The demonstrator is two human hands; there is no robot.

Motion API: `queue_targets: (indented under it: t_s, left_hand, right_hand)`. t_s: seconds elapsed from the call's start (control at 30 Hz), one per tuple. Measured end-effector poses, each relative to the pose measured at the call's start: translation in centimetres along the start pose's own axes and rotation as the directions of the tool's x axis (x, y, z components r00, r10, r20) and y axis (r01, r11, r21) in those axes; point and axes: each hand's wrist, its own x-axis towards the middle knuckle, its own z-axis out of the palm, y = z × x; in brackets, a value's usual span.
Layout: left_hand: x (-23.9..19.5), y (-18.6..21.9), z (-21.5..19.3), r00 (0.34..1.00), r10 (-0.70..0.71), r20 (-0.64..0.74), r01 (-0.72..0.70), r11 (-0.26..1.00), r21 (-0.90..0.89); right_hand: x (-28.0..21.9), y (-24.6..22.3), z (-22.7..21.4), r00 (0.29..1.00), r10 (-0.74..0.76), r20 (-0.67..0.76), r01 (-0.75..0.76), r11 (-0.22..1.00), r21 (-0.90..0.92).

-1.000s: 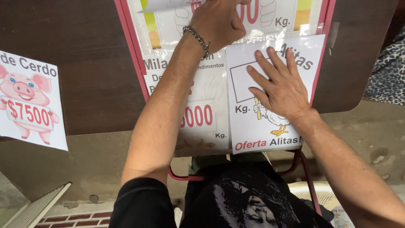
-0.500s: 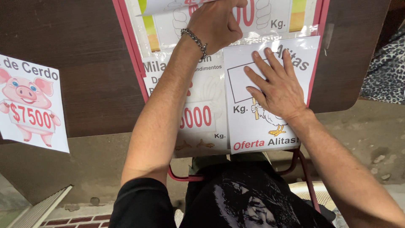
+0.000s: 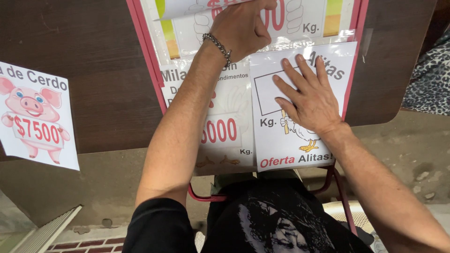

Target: Taping paper signs onto a menu board using adhesive tape and scissors

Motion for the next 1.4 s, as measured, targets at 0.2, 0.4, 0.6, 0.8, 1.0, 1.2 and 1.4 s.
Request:
queue_targets:
  t_s: [0.2,0.4,0.6,0.8,1.0,1.2,1.4]
  left_hand:
    - [-0.1,0.0,-0.1,1.000,0.001,0.006,-0.001,1.000,-0.010]
    - [-0.2,0.0,-0.2,0.999,0.032,0.003,-0.032,0.999,-0.019]
    - [0.0,0.2,-0.4,0.998,-0.008,0.061,0.005,0.999,0.045]
    - [-0.1,0.5,-0.6,0.998,-0.025,0.058,0.022,0.999,0.036]
    - [0.3,-0.7,0.8,0.991,-0.113,0.072,0.099,0.980,0.175]
    - [0.2,-0.8,0.9,0.992,-0.056,0.114,0.040,0.990,0.138]
    - [0.3,-0.8,1.0,0.997,-0.067,0.026,0.063,0.990,0.127]
  right_hand:
    - [0.1,-0.1,-0.1,1.000,-0.007,-0.011,0.007,1.000,-0.010]
    - [0.1,0.1,0.0,1.000,-0.015,-0.003,0.015,0.999,-0.033]
    - [0.1,0.2,-0.1,1.000,-0.004,0.021,0.005,0.999,-0.038]
    - [0.0,0.1,-0.2,0.999,-0.008,0.038,0.011,0.997,-0.081]
    - [0.1,0.1,-0.2,0.998,0.010,0.064,-0.009,1.000,-0.015]
    - [0.5,-0.3,-0.7,0.998,0.000,0.055,0.000,1.000,-0.004]
    - [0.4,-0.3,-0.6,0.997,0.005,0.072,-0.003,0.999,-0.035]
